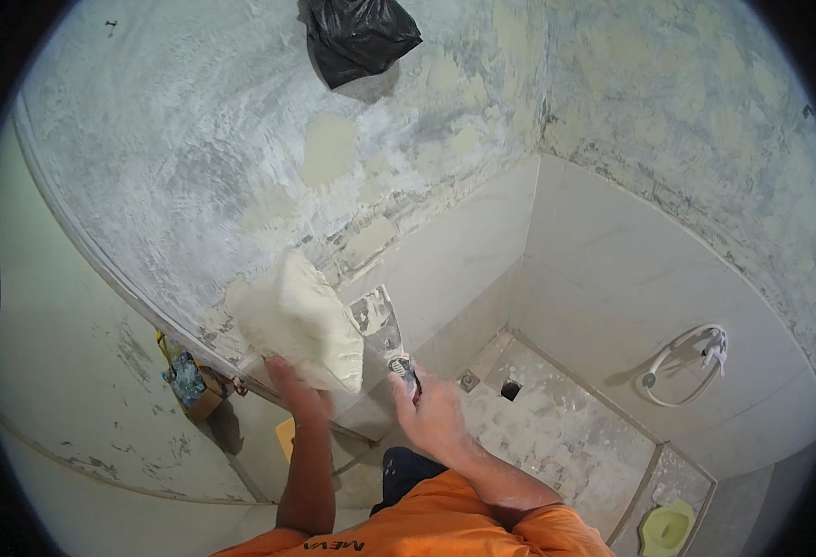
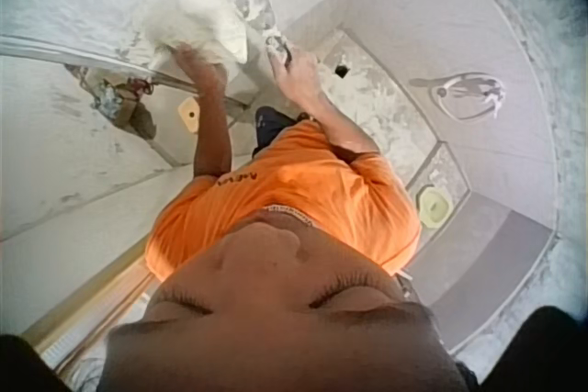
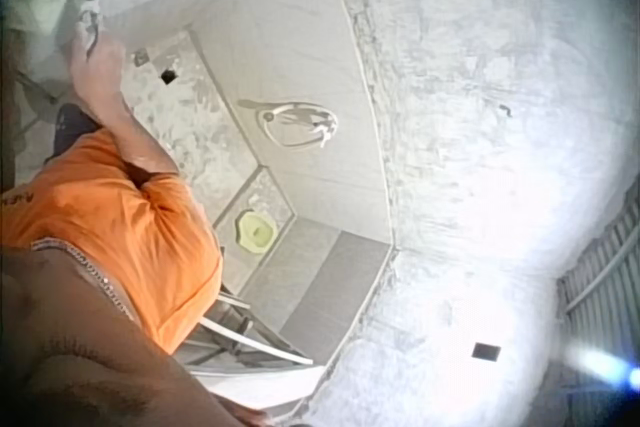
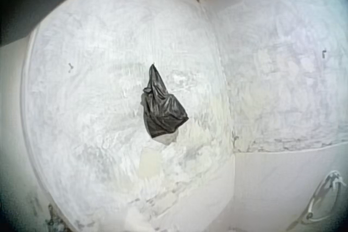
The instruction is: The person applies a white compound to a wall using a spatula while holding a plastic container of the material.
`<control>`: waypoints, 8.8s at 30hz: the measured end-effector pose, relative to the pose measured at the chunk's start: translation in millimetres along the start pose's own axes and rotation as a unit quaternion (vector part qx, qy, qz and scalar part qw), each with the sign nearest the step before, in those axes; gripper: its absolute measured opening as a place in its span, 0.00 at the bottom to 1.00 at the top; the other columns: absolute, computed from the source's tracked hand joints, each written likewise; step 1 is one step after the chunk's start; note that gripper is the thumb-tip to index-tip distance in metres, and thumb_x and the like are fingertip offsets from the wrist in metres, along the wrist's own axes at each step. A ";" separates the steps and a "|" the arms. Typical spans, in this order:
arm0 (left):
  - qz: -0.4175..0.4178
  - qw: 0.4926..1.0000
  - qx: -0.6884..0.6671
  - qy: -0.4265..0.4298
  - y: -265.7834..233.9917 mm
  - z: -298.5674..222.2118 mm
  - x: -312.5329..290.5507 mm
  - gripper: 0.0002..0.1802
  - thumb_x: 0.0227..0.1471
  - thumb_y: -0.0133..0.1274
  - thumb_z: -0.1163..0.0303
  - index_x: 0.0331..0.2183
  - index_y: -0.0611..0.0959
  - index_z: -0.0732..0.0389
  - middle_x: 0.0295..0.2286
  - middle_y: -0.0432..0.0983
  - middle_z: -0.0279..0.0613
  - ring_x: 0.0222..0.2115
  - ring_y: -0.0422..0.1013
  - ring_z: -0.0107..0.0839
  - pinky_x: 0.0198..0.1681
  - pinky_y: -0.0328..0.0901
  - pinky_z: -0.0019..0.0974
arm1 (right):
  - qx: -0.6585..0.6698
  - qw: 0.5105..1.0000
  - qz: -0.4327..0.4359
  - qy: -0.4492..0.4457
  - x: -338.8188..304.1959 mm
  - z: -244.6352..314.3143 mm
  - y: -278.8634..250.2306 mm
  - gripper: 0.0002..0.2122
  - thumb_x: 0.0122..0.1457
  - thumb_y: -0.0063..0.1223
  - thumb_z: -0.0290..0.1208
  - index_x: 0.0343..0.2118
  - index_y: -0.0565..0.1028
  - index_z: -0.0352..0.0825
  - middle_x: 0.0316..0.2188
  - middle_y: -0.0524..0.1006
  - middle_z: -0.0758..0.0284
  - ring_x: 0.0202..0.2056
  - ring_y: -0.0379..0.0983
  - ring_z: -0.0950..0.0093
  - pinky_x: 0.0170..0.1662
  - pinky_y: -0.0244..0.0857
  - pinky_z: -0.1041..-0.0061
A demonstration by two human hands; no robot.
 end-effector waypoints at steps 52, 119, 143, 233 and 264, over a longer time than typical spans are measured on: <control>0.142 0.972 -0.067 -0.175 -36.4 16.5 24.7 0.36 0.66 0.34 0.44 0.65 0.59 0.58 0.60 0.62 0.48 0.58 0.64 0.45 0.61 0.62 0.50 | -0.025 0.998 0.017 -0.063 11.6 -19.0 -39.2 0.18 0.56 0.52 0.26 0.51 0.74 0.30 0.39 0.76 0.48 0.40 0.73 0.48 0.46 0.67 0.60; 0.138 0.964 -0.131 -0.186 12.7 -9.4 39.3 0.51 0.56 0.45 0.33 0.66 0.55 0.61 0.62 0.57 0.51 0.61 0.59 0.50 0.62 0.58 0.53 | 0.502 0.811 0.183 0.238 14.6 -65.2 -60.2 0.13 0.66 0.50 0.35 0.46 0.72 0.32 0.25 0.75 0.66 0.20 0.66 0.80 0.24 0.60 0.81; -0.003 0.971 -0.102 0.214 -80.0 -154.4 59.2 0.36 0.64 0.34 0.45 0.64 0.60 0.58 0.60 0.62 0.46 0.57 0.65 0.45 0.59 0.64 0.52 | -0.250 0.801 0.092 -0.537 254.9 226.1 23.2 0.20 0.54 0.61 0.52 0.30 0.82 0.36 0.22 0.77 0.63 0.25 0.76 0.62 0.31 0.67 0.62; -0.048 0.986 -0.161 0.010 -123.5 -129.7 -33.4 0.41 0.62 0.38 0.37 0.66 0.56 0.53 0.62 0.56 0.43 0.61 0.59 0.46 0.61 0.61 0.54 | -0.029 0.988 0.013 0.151 66.1 -114.3 161.7 0.29 0.55 0.60 0.55 0.13 0.75 0.31 0.13 0.73 0.67 0.18 0.70 0.76 0.25 0.64 0.71; -0.082 0.985 -0.143 0.046 -153.4 -158.7 -24.6 0.39 0.62 0.41 0.41 0.65 0.57 0.54 0.62 0.57 0.42 0.60 0.60 0.44 0.61 0.62 0.51 | 0.037 0.998 0.041 -0.013 99.8 99.8 158.3 0.28 0.57 0.58 0.53 0.17 0.73 0.27 0.13 0.70 0.61 0.18 0.65 0.70 0.26 0.59 0.66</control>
Point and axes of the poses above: each hand's wrist, its own x-axis towards the middle knuckle, its own y-axis out of the palm, z = x × y, the point moved 1 cm from there along x, towards the middle knuckle
